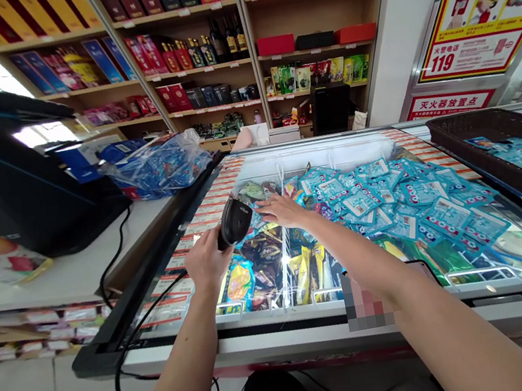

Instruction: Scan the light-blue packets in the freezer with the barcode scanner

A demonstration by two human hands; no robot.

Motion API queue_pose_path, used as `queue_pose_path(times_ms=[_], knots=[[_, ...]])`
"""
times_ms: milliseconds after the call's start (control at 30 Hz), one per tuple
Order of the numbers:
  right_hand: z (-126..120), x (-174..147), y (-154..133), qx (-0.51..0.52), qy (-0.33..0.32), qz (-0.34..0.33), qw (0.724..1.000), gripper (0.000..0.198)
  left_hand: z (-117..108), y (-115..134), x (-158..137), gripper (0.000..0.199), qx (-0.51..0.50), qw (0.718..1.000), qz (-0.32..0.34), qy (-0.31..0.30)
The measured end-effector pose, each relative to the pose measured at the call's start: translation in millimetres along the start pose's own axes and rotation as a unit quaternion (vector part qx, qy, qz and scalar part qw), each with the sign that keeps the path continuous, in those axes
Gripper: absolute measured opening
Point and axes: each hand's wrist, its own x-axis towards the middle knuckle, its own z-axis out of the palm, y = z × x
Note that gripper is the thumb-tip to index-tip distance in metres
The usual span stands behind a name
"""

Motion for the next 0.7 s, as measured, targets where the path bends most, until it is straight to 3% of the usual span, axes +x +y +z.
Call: queue_pose_path(times_ms=[100,300,467,567,700], knots=[[-2,-1,4,0.031,0.009,0.013,0.999,0.03,0,0,0,0.036,0.003,1.0,0.004,-0.002],[-12,-2,5,0.052,-0.021,0.112,0.992,0.043,-3,2,1,0.036,-0.001,1.0,0.013,-0.012],[-17,-5,10,0.113,-0.016,0.229,0.967,0.081,-4,2,1,0.034,0.004,1.0,0.025,-0.017],[-20,-15,19,0.172,-0.02,0.278,0.945,0.076,-2,2,1,0.033,0.012,0.999,0.032,-0.022],[-24,-39,35,0.293,0.06,0.303,0.905,0.054,-1,3,2,0.035,0.018,0.998,0.054,-0.029]])
